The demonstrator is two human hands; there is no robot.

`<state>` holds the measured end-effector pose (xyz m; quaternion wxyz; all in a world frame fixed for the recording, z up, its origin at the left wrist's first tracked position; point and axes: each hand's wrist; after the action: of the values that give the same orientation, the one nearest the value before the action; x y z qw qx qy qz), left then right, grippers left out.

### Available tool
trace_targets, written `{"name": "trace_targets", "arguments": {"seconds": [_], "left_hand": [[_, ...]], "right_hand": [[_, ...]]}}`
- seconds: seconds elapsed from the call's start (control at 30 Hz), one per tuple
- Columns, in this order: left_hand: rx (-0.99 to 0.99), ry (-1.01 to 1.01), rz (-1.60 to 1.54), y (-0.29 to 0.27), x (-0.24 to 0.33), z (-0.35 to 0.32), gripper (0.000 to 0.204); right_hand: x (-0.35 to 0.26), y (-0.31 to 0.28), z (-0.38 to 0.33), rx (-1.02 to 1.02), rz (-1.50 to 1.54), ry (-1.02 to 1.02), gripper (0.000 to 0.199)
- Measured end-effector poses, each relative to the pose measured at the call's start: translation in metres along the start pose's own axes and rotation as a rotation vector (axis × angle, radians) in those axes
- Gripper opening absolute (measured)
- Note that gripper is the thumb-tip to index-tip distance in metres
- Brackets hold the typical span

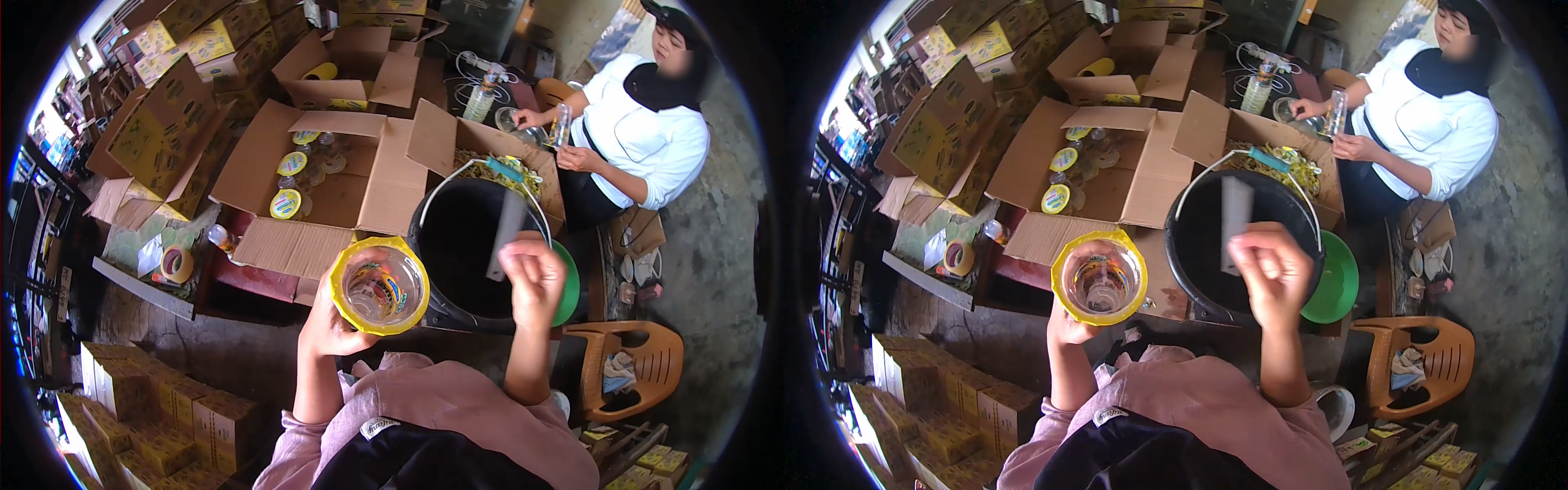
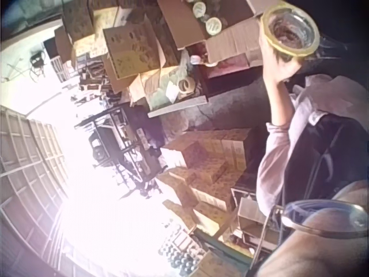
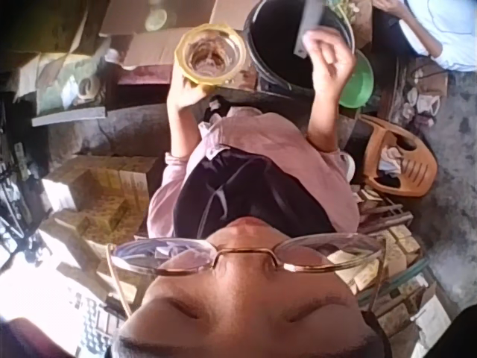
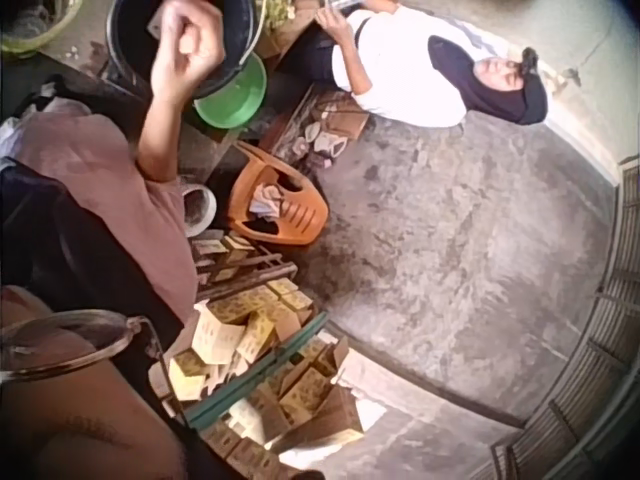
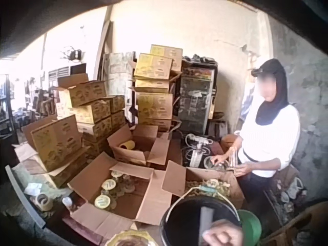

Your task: The person picks up plastic cups from a box, removes labels and residual plastic with a scraper and by hand, and places the cleaned cups into a bucket.

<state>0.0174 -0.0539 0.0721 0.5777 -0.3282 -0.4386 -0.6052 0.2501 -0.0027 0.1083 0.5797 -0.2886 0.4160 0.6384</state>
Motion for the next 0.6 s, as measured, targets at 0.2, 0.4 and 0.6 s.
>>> {"name": "trace_targets", "arguments": {"seconds": [0.2, 0.4, 0.6], "left_hand": [[-0.078, -0.205, -0.304, 0.051, -0.031, 0.002, 0.069], [-0.205, -0.195, -0.384, 0.118, -0.071, 0.013, 0.058], [-0.093, -0.314, -0.453, 0.134, -0.100, 0.014, 0.053]], "right_hand": [[0.016, -0.141, -0.018, 0.544, -0.108, -0.055, 0.018], [0.111, -0.261, -0.065, 0.758, -0.460, 0.439, 0.028], [0.193, -0.285, -0.066, 0.667, -0.945, 0.523, 0.050]]}}
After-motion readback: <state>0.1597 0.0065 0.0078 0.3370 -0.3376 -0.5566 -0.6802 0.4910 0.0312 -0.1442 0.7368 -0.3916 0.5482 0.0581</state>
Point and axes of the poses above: each hand's wrist, its own z-axis towards the middle knuckle, its own y-axis out of the palm, x = y × z, and after that the axes turned 10 degrees about x, right-handed
